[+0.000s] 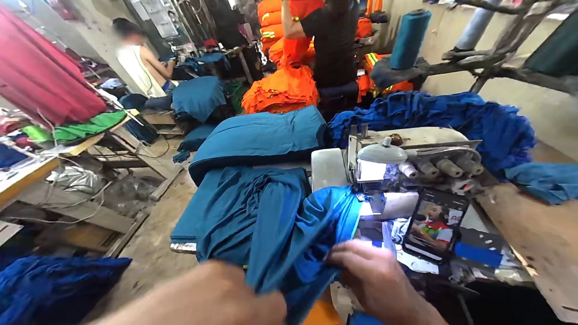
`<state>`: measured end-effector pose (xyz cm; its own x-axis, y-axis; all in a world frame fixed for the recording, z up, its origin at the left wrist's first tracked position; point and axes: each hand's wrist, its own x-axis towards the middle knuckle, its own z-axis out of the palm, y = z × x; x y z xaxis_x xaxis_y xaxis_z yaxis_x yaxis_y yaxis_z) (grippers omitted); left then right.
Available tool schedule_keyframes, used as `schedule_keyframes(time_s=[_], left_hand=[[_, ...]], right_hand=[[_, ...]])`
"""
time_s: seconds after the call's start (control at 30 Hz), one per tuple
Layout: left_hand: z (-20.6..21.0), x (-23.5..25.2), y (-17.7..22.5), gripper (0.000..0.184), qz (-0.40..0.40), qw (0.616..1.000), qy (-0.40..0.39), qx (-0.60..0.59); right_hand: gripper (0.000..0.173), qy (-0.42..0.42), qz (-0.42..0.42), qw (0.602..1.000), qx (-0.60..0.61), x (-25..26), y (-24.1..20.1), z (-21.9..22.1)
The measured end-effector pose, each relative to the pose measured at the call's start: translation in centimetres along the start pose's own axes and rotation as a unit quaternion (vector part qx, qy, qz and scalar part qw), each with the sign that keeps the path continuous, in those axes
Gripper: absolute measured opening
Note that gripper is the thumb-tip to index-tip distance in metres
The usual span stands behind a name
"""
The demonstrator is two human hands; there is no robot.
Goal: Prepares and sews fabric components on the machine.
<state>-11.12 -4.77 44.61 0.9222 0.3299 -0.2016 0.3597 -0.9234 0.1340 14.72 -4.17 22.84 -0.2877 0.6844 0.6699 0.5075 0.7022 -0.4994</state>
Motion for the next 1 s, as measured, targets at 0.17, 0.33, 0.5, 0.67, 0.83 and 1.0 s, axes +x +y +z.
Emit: schedule_keyframes(time_s=[0.17,0.33,0.5,0.67,0.83,1.0], left_hand=[[-1.6,4.1,-9.1,0.043,0.036,0.965,0.202,0.166],[-1.8,9.9,-19.5,0.053,0.020,0.974,0.144,0.175],[-0.1,14.6,-25.1,0.067,0.004,0.983,0.075,0.166],[-7.1,16.5,-27.4,0.065,0.012,0.977,0.089,0.193],[-11.8,17.0,-29.3,0.052,0.165,0.980,0.079,0.084],[-10.9,16.6,-28.1,0.049,0.125,0.989,0.056,0.050]], right_hand=[[0.048,0.023,0.128,0.988,0.086,-1.4,0.1,-0.9],[0.052,0.039,0.223,0.958,0.175,-4.5,-2.5,-1.7],[0.045,0.099,0.247,0.927,0.263,-5.4,-0.1,0.1],[0.039,0.131,0.232,0.928,0.261,-0.5,5.1,-0.5],[0.031,0.126,0.231,0.905,0.333,0.7,7.0,-0.6],[0.035,0.118,0.216,0.905,0.346,0.2,7.2,-0.4]])
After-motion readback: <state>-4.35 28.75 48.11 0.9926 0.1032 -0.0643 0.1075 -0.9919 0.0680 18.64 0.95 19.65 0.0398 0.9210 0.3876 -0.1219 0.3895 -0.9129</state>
